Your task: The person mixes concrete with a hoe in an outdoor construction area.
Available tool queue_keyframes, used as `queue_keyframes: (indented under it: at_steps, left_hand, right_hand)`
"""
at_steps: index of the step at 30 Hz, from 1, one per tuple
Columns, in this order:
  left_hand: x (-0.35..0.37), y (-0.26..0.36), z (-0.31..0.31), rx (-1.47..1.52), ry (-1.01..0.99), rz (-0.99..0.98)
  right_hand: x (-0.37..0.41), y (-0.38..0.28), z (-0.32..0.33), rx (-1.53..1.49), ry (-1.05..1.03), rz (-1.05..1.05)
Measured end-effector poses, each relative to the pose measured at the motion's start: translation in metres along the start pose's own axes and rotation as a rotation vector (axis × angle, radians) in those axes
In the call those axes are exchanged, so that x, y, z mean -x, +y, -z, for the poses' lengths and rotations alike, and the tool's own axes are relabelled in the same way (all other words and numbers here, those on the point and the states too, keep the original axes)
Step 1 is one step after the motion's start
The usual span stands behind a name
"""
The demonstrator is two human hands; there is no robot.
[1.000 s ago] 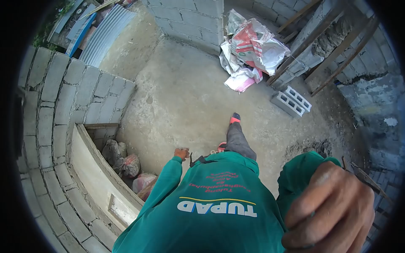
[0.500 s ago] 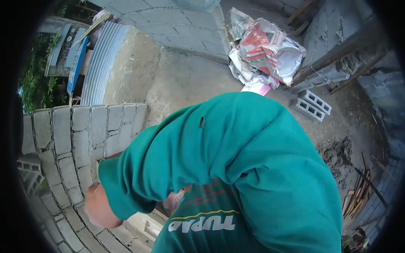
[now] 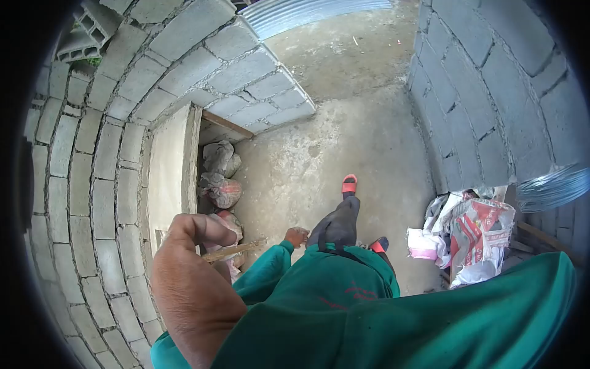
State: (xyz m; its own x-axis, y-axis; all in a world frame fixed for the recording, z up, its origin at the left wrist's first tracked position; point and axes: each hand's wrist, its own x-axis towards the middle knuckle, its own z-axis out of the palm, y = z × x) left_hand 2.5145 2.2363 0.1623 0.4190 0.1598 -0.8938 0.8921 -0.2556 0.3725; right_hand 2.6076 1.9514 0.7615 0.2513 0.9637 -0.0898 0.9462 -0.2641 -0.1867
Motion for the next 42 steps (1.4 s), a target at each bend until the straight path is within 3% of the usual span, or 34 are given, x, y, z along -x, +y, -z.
queue_keyframes:
  at_steps: [2, 4, 7, 8, 10, 11, 12, 14, 15, 16, 18, 19, 20, 21, 23, 25, 26, 28, 30, 31, 33, 34, 36, 38, 39, 41, 42]
  left_hand:
    - [-0.017, 0.003, 0.002, -0.220, -0.035, 0.042]
    - [-0.031, 0.010, 0.025, -0.632, -0.069, -0.063]
    - [-0.052, 0.049, 0.064, -1.104, -0.115, -0.237]
    - [-0.058, 0.062, 0.075, -1.244, -0.127, -0.311]
    - [-0.074, 0.102, 0.094, -1.473, -0.116, -0.525]
    - [-0.070, 0.131, 0.112, -1.530, -0.200, -0.683]
    - [-0.111, 0.125, 0.119, -1.432, -0.214, -0.696]
    - [-0.140, 0.156, 0.130, -1.234, -0.196, -0.678]
    - [-0.154, 0.172, 0.132, -1.135, -0.200, -0.685]
    - [-0.167, 0.189, 0.135, -1.103, -0.202, -0.700]
    - [-0.186, 0.226, 0.132, -1.167, -0.177, -0.672]
    - [-0.193, 0.249, 0.128, -1.252, -0.145, -0.621]
    - [-0.193, 0.276, 0.127, -1.254, -0.148, -0.631]
    - [-0.191, 0.300, 0.127, -1.376, -0.119, -0.654]
    - [-0.202, 0.339, 0.125, -1.496, -0.087, -0.674]
    - [-0.225, 0.356, 0.129, -1.340, -0.068, -0.690]
    - [-0.222, 0.374, 0.127, -1.395, -0.059, -0.629]
    - [-0.204, 0.432, 0.120, -1.485, -0.040, -0.502]
    - [-0.210, 0.475, 0.112, -1.483, 0.026, -0.432]
    - [-0.226, 0.494, 0.110, -1.483, 0.028, -0.436]
    - [-0.238, 0.531, 0.109, -1.504, 0.084, -0.509]
    - [-0.244, 0.551, 0.109, -1.513, 0.113, -0.551]
    - [-0.263, 0.597, 0.115, -1.491, 0.054, -0.581]
    - [-0.281, 0.632, 0.120, -1.469, -0.002, -0.616]
    - [-0.300, 0.642, 0.123, -1.002, -0.013, -0.521]
    - [-0.343, 0.664, 0.126, -0.556, -0.035, -0.420]
    - [-0.347, 0.687, 0.124, -0.547, -0.073, -0.490]
  right_hand:
    - [-0.026, 0.035, 0.010, 0.037, -0.077, -0.035]
    - [-0.055, 0.065, 0.022, 0.091, -0.084, -0.021]
    - [-0.065, 0.136, 0.021, 0.007, 0.150, 0.130]
    - [-0.071, 0.168, -0.006, -0.169, 0.303, 0.162]
    - [-0.084, 0.251, -0.026, -1.038, 0.111, -0.075]
    - [-0.089, 0.294, -0.064, -1.235, 0.189, -0.245]
    - [-0.090, 0.330, -0.122, -1.390, 0.343, -0.617]
    - [-0.071, 0.383, -0.237, -0.674, 0.592, -1.120]
    - [-0.046, 0.403, -0.313, -0.451, 0.501, -1.251]
    - [-0.018, 0.411, -0.363, -0.555, 0.375, -1.380]
    - [0.039, 0.409, -0.462, -0.672, 0.345, -1.521]
    - [0.066, 0.408, -0.487, -1.089, 0.091, -1.647]
    - [0.111, 0.406, -0.568, -0.463, -0.379, -1.003]
    - [0.126, 0.399, -0.571, -0.647, -0.563, -1.213]
    - [0.163, 0.375, -0.647, -0.698, -0.377, -1.695]
    - [0.152, 0.401, -0.590, -0.838, -0.468, -1.515]
    - [0.143, 0.416, -0.564, -1.315, -0.239, -1.841]
    - [0.124, 0.473, -0.575, -1.525, -0.176, -1.852]
    - [0.098, 0.564, -0.554, -1.194, -0.288, -1.562]
    - [0.083, 0.609, -0.540, -0.985, -0.181, -1.409]
    - [0.045, 0.682, -0.480, -1.217, 0.411, -1.606]
    - [0.033, 0.727, -0.497, -0.946, 0.538, -1.563]
    - [0.003, 0.775, -0.359, -1.278, 0.719, -1.472]
    - [-0.013, 0.809, -0.317, -1.257, 0.811, -1.417]
    - [-0.017, 0.822, -0.309, -1.235, 0.898, -1.349]
    - [-0.020, 0.832, -0.302, -1.277, 0.932, -1.396]
    - [-0.021, 0.833, -0.306, -1.325, 0.957, -1.434]
